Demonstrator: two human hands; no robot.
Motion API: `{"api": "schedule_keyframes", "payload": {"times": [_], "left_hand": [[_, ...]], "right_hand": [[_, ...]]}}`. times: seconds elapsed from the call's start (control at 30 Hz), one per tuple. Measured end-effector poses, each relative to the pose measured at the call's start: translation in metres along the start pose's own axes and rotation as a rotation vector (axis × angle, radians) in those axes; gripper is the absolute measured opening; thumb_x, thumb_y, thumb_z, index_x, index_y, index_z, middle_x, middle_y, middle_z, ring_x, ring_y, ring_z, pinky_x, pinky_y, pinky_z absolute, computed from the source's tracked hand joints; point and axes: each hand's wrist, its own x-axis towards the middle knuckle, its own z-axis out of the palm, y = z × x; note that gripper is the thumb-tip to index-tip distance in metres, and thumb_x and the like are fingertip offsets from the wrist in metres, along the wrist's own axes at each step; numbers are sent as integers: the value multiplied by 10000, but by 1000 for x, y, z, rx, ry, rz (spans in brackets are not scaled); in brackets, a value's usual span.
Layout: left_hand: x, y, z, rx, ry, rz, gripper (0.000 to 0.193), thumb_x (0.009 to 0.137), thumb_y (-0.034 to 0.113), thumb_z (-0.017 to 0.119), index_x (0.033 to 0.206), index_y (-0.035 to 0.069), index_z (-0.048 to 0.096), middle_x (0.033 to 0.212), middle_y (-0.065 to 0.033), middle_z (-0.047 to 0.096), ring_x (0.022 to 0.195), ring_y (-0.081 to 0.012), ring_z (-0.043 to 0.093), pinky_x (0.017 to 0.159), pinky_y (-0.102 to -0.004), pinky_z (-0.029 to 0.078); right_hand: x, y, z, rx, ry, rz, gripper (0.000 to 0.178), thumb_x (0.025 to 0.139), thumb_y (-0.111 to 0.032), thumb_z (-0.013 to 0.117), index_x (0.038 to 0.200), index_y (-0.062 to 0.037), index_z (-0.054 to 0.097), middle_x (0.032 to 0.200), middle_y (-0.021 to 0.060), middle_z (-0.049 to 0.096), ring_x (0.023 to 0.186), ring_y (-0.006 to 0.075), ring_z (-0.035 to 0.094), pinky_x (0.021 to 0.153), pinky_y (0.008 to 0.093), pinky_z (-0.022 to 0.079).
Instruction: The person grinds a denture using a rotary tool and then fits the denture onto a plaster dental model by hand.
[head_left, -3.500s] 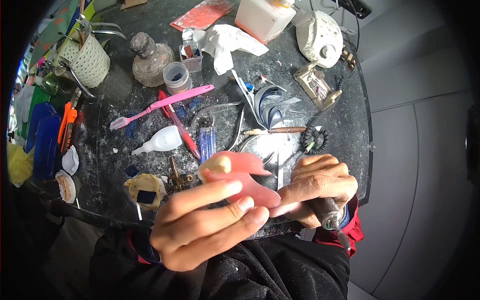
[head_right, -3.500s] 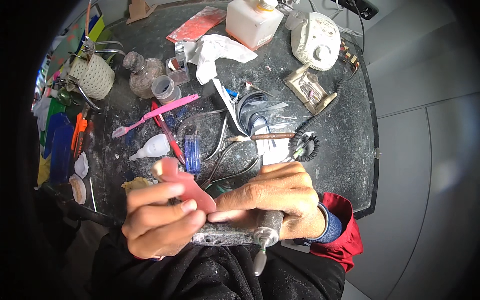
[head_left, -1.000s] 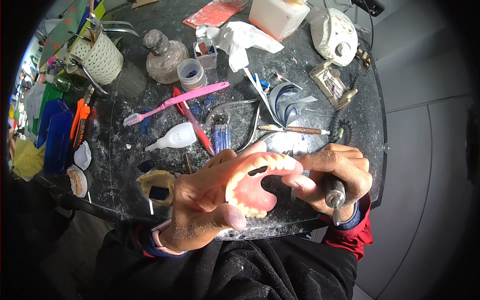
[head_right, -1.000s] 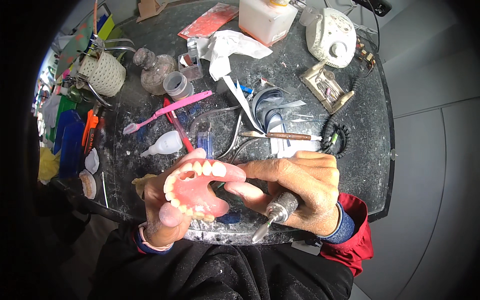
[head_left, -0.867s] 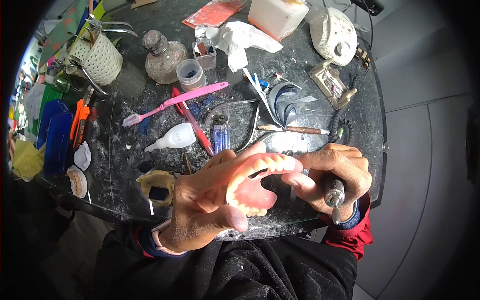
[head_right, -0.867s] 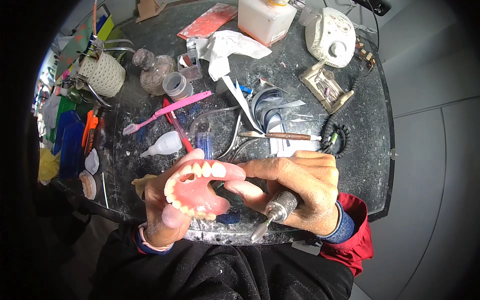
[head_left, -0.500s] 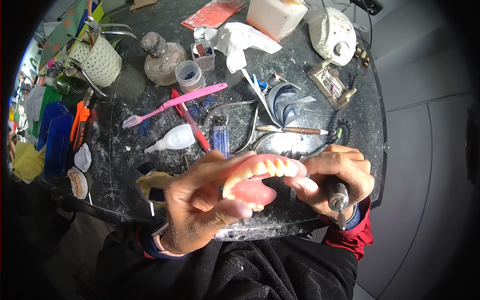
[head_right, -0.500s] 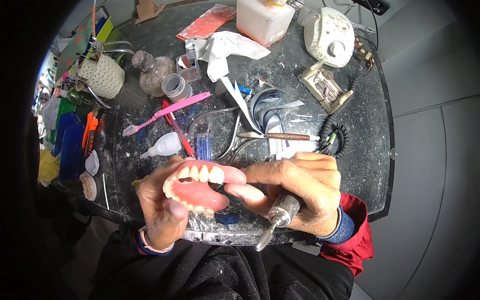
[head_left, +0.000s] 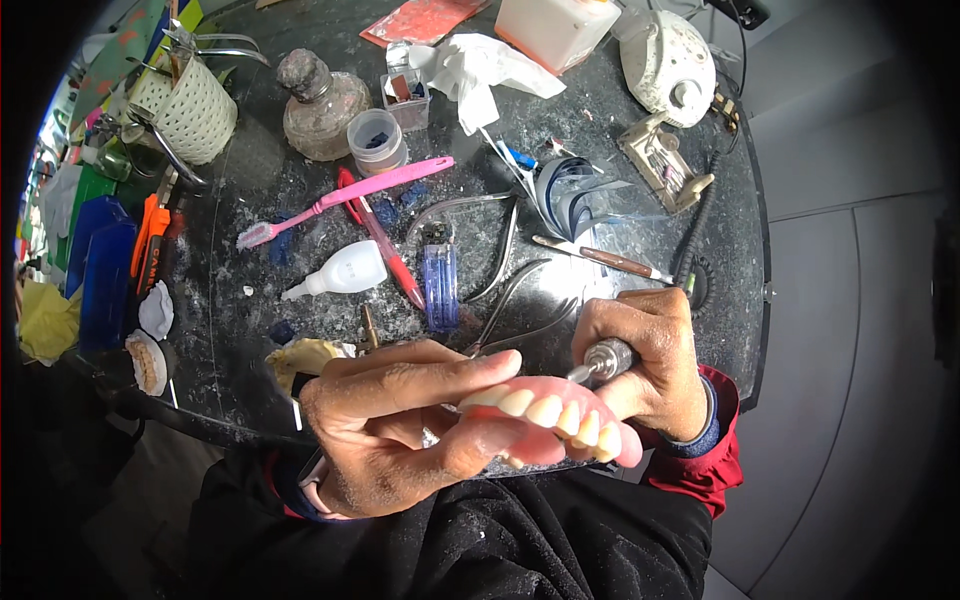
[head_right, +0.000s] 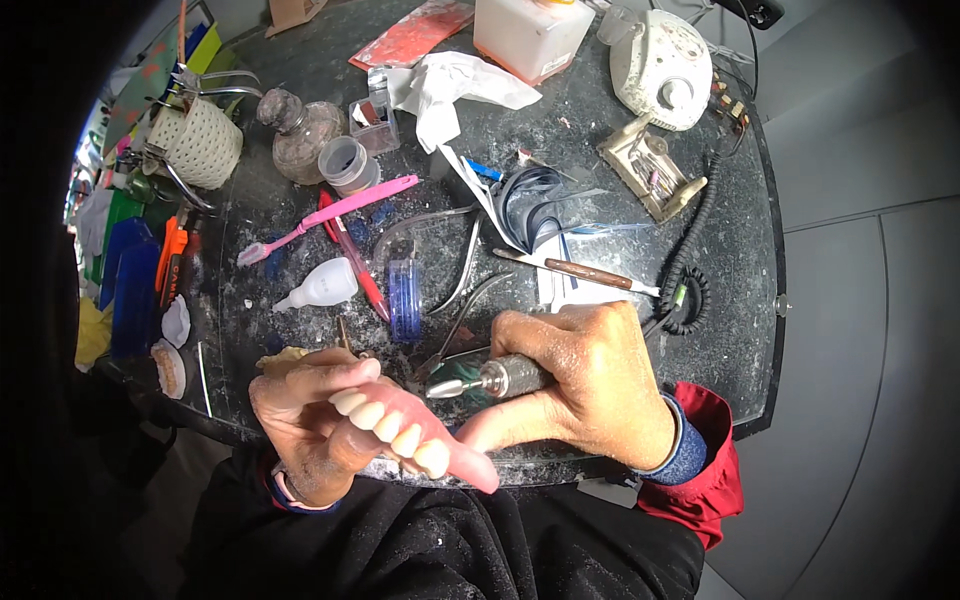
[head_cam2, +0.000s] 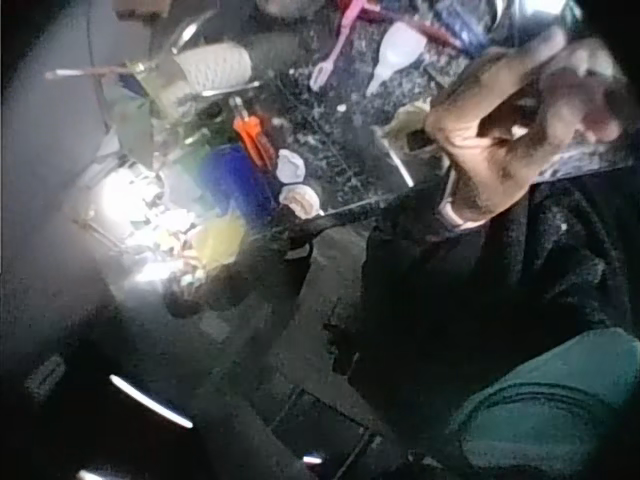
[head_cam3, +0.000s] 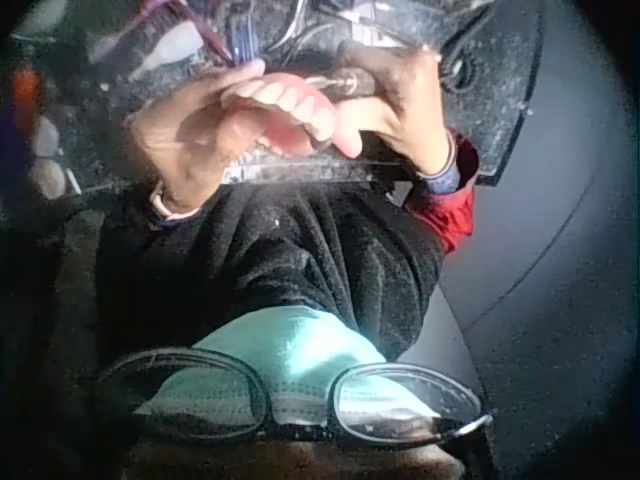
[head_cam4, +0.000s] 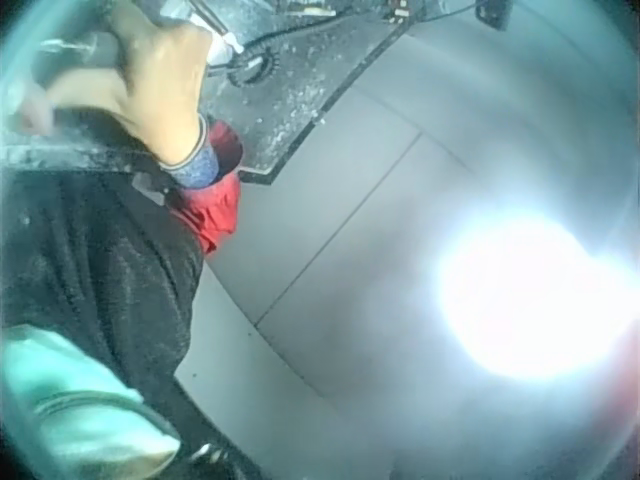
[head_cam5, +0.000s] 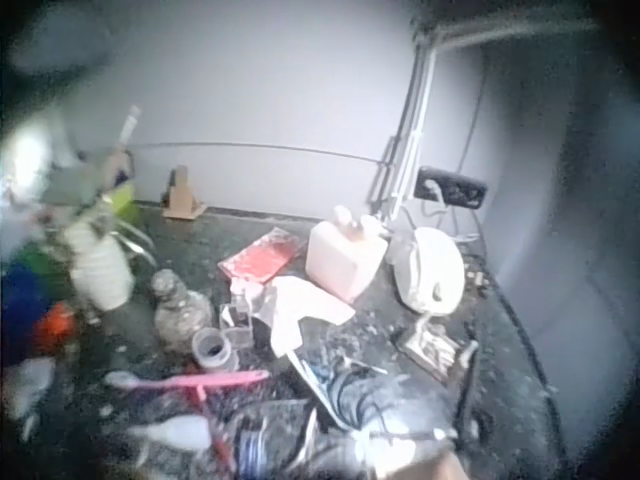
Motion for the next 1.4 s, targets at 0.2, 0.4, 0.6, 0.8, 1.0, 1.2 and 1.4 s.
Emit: {"api": "schedule_keyframes", "payload": {"times": [0.2,0.4,0.6,0.8,1.0,1.2,1.4], "left_hand": [[3,-1,0,7,-76,14,374,734,101,751,1065,-24,631,842,-140,647,703,-130,642,564,-198,506],[2,-5,4,-70,-69,-31,356,742,79,738,1068,-20,632,838,-140,647,727,-144,646,595,-217,516],[2,-5,0,20,-112,0,382,735,85,742,1091,3,630,834,-132,641,718,-147,646,599,-222,518],[4,-1,2,17,-136,-17,386,747,102,734,1101,-3,621,828,-136,632,724,-154,646,600,-232,526],[6,-2,0,-4,-201,-13,377,756,76,721,1109,-3,615,839,-143,630,731,-161,650,608,-235,535],[4,-4,2,-92,-180,-50,384,752,48,717,1117,0,610,848,-146,630,734,-163,652,610,-237,538],[2,-4,2,-32,-170,11,393,743,28,717,1119,-5,606,861,-152,633,755,-173,658,641,-241,548]], "right_hand": [[0,-5,6,45,-18,-5,523,642,-580,669,647,-75,534,497,23,474,423,201,503,406,304,356],[0,-10,6,47,15,-6,507,742,-570,606,640,-79,536,523,11,493,443,187,516,422,295,372],[-2,-10,6,69,-22,-49,482,678,-528,668,760,-70,545,564,51,505,462,224,538,410,326,392],[-3,-12,7,64,-16,-41,489,685,-535,655,765,-66,541,566,50,504,459,225,537,407,323,390],[-3,-13,6,37,-34,-63,489,687,-528,657,776,-62,538,565,56,497,459,229,541,402,322,390],[-3,-14,5,42,-30,-74,486,691,-524,657,779,-61,536,564,55,494,456,228,537,400,321,388],[-2,-15,3,18,-32,-93,493,670,-526,666,774,-63,534,560,47,496,453,225,535,407,318,394]]}}
